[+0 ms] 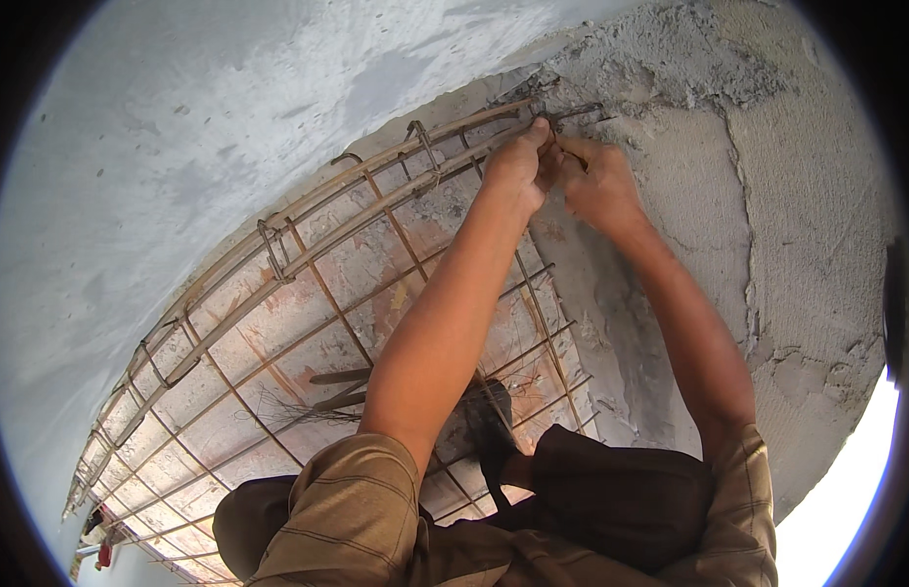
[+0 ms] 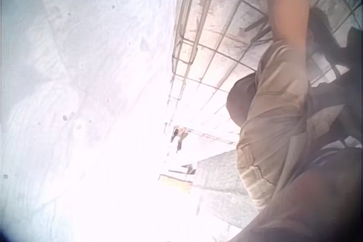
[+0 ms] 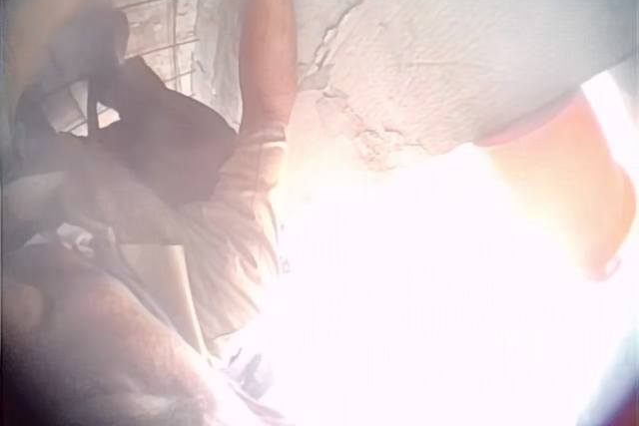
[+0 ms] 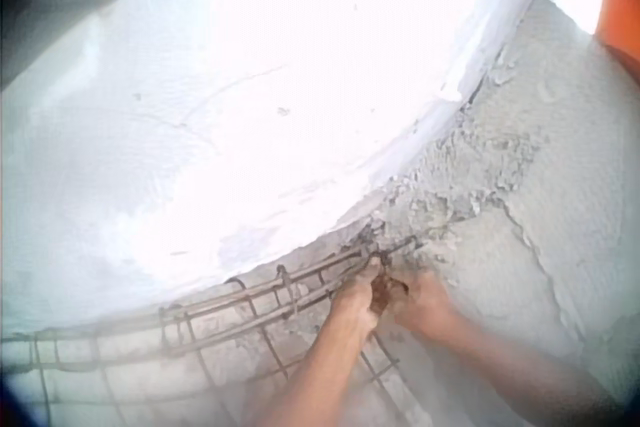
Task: The worker uses wire and pliers to tie and secure steel reinforcement bars for a concrete beam or slab.
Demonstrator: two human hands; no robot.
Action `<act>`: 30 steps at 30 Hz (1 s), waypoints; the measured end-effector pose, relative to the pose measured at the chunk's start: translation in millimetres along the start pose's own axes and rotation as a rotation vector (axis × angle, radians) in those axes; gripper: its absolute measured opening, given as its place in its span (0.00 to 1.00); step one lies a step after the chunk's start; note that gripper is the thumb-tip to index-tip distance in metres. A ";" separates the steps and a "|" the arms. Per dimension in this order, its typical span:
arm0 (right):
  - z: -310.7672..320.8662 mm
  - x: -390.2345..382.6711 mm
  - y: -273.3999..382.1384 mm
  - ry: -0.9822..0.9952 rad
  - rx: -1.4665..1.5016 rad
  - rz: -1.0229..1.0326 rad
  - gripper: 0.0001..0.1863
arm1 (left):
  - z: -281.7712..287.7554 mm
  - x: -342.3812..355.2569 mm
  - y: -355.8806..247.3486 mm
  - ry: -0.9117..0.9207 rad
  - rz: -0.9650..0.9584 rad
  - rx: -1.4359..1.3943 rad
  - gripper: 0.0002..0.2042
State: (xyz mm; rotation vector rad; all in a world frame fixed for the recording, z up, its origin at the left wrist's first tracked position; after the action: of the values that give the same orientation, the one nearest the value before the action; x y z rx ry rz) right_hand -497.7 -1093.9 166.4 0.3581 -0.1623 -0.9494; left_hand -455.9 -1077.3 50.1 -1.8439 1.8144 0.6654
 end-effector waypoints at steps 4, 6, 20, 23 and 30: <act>-10.8 -3.2 11.0 0.107 0.056 -0.086 0.14 | 4.3 9.7 -7.6 0.085 0.049 0.052 0.06; -13.7 -6.5 7.4 0.156 0.112 -0.167 0.14 | 4.3 10.2 -9.9 0.070 0.085 0.112 0.07; -134.6 -203.3 66.7 0.911 -0.099 0.539 0.12 | -4.2 -8.8 -18.7 -0.200 0.110 0.324 0.07; -184.4 -217.5 52.9 0.552 0.058 0.451 0.13 | -10.6 -10.2 -6.2 -0.253 0.121 0.363 0.08; -178.9 -233.6 70.5 0.263 -0.231 0.476 0.14 | -4.1 -9.9 -16.5 -0.224 0.104 0.408 0.08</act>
State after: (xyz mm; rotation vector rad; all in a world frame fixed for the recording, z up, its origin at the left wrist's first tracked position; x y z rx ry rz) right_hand -526.3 -824.9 30.9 0.2130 0.1008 -0.4384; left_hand -439.4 -1071.9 59.4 -1.3626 1.7513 0.4717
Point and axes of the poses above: each hand's wrist, its own x-axis towards the middle knuckle, its own z-axis out of the back of the hand, y = z × x, the point moved 7 cm from there along x, towards the middle knuckle, and after that the axes turned 4 degrees about -y, right-handed, at the moved point
